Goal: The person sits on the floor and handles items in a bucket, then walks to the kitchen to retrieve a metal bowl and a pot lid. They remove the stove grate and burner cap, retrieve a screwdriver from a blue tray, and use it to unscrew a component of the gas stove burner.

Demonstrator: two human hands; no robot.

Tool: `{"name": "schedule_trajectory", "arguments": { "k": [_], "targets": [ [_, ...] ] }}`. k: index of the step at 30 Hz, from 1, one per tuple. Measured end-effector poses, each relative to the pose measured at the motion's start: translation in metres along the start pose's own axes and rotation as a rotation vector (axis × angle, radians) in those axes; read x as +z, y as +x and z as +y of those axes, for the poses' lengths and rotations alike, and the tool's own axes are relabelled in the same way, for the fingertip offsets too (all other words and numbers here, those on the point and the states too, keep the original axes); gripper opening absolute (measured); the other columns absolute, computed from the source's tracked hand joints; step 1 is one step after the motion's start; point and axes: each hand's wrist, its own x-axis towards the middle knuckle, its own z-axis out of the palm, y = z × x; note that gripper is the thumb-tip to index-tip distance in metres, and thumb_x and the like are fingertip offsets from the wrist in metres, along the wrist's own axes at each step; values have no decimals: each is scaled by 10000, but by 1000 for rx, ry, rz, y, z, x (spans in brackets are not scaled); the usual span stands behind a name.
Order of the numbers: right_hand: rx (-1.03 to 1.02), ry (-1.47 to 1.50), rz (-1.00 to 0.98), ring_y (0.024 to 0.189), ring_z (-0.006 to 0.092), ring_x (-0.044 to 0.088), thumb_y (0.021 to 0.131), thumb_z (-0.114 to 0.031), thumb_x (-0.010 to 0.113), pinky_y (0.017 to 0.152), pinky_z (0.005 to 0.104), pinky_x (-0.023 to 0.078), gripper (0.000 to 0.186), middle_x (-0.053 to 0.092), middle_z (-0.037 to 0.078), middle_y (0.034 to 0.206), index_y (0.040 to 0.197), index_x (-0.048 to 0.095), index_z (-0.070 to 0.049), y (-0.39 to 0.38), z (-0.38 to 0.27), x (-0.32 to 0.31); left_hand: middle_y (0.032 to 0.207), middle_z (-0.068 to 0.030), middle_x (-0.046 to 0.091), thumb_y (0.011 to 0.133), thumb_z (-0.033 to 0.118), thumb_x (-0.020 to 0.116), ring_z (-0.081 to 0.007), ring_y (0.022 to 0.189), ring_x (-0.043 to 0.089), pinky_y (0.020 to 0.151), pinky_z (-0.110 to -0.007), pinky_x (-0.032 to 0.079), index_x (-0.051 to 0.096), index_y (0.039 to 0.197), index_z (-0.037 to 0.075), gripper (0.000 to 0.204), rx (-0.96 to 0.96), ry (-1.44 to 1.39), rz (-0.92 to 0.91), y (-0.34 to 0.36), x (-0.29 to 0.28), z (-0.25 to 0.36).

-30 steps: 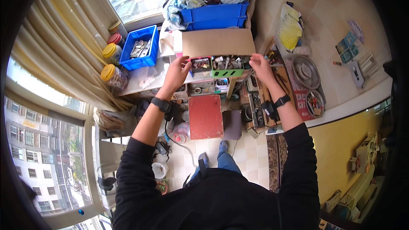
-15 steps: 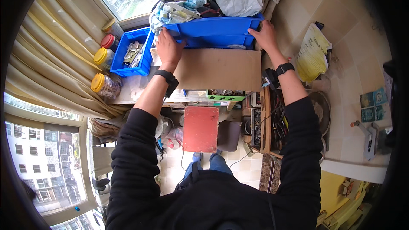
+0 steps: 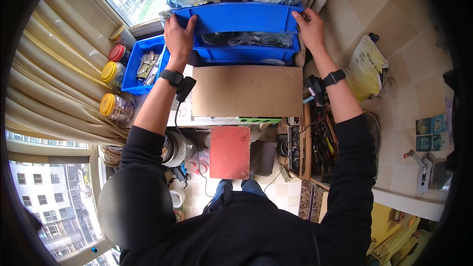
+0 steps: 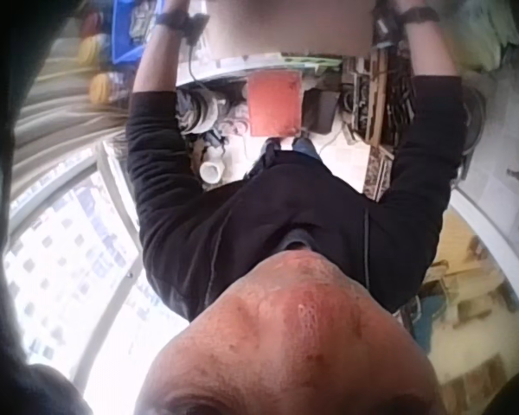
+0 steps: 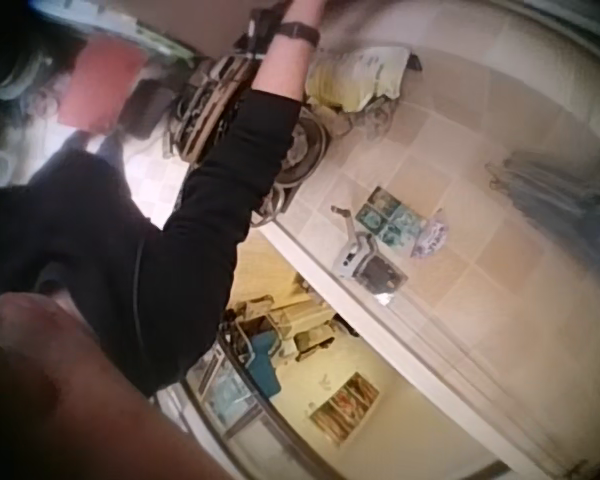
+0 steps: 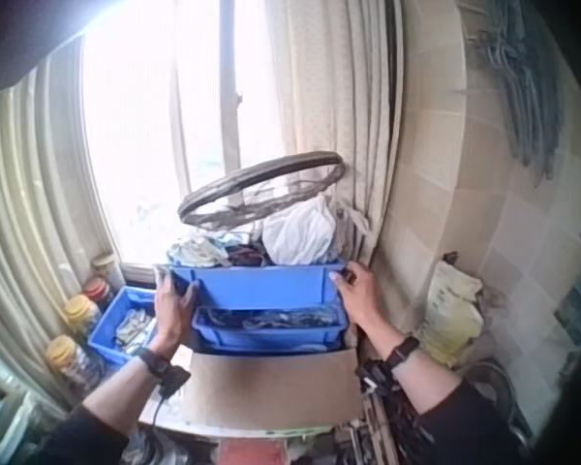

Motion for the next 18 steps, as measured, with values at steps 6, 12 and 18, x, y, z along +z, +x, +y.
{"name": "schedule_trajectory", "arguments": {
  "k": [6,12,18],
  "targets": [
    [37,96,-36,935,242,666,857,-234,754,840,334,511,397,679,144,1043,1135,639,24,-42,7,3,1086,-269,578,858,436,713,-451,988,563,843,-473,463,520,1144,-83,623,-40,-49,-131,-30,1,-16],
    [36,-87,-3,1102,310,614,858,-235,746,949,388,474,472,644,190,1160,1220,581,17,-68,11,8,1182,-278,541,859,322,719,-441,1085,525,923,-473,431,442,1290,-74,648,-48,-91,-239,-58,-6,-27],
    [-77,-351,-63,1183,345,528,866,-183,706,1016,411,413,463,578,183,1238,1253,543,11,-92,-6,-3,1319,-237,514,840,249,715,-404,1205,494,1013,-450,392,393,1422,-13,715,59,-59,-324,-70,-42,-22]
  ]
}}
